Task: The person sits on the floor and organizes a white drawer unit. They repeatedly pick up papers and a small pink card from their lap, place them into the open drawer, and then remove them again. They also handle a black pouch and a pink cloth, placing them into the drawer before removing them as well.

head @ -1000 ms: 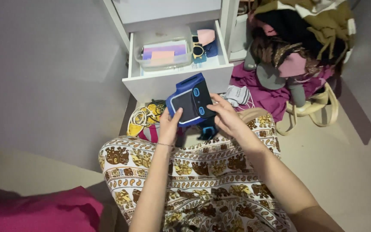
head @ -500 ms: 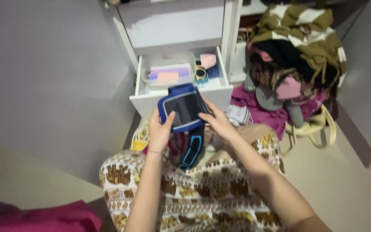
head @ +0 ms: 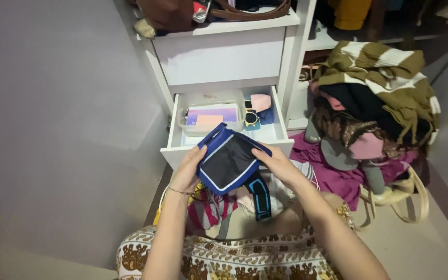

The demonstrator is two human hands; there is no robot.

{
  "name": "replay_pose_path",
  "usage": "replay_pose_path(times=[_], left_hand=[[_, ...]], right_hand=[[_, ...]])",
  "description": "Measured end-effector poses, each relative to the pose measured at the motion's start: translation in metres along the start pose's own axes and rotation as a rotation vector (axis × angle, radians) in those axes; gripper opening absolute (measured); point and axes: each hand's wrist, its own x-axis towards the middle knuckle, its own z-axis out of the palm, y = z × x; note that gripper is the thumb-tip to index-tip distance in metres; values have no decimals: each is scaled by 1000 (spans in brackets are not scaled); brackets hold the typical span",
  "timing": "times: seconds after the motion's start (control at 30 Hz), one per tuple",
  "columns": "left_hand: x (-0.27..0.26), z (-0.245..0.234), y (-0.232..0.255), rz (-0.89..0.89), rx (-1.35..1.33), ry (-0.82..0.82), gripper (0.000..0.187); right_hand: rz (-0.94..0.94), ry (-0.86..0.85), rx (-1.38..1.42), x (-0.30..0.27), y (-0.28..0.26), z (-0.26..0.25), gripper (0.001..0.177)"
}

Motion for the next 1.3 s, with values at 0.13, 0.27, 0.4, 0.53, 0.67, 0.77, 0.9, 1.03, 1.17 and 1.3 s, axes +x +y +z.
replay_pose_path(times=[0.13, 0.27, 0.4, 0.53, 0.67, 0.77, 0.9, 1.03, 1.17, 1.3], left_hand=[[7, 6, 23, 181, 4, 10, 39], [15, 2, 43, 398, -146, -83, 37], [16, 2, 54, 500, -157, -97, 35], [40, -33, 36, 535, -103, -56, 30], [33, -39, 46, 562, -121, 59, 36], [29, -36, 50, 559, -82, 84, 38], [40, -42, 38, 524, 46, 90, 37], [50, -34, 40, 511, 69, 104, 35], [71, -36, 33, 477, 143, 101, 42], [81, -43, 22, 410, 117, 78, 56]], right_hand=[[-120, -73, -132, 19, 0, -4, 25], [-160, -104, -415, 27, 5, 3, 19], [73, -131, -260, 30, 53, 2, 11], [-35, 106, -145, 50, 87, 5, 17], [-53, 249, 109, 52, 49, 10, 31], [-166, 300, 7, 48, 7, 18, 33], [-270, 404, -190, 65, 34, 3, 30], [-259, 458, -287, 84, 74, -18, 26], [-261, 512, -294, 94, 79, -16, 49], [-295, 599, -260, 107, 84, -29, 70]])
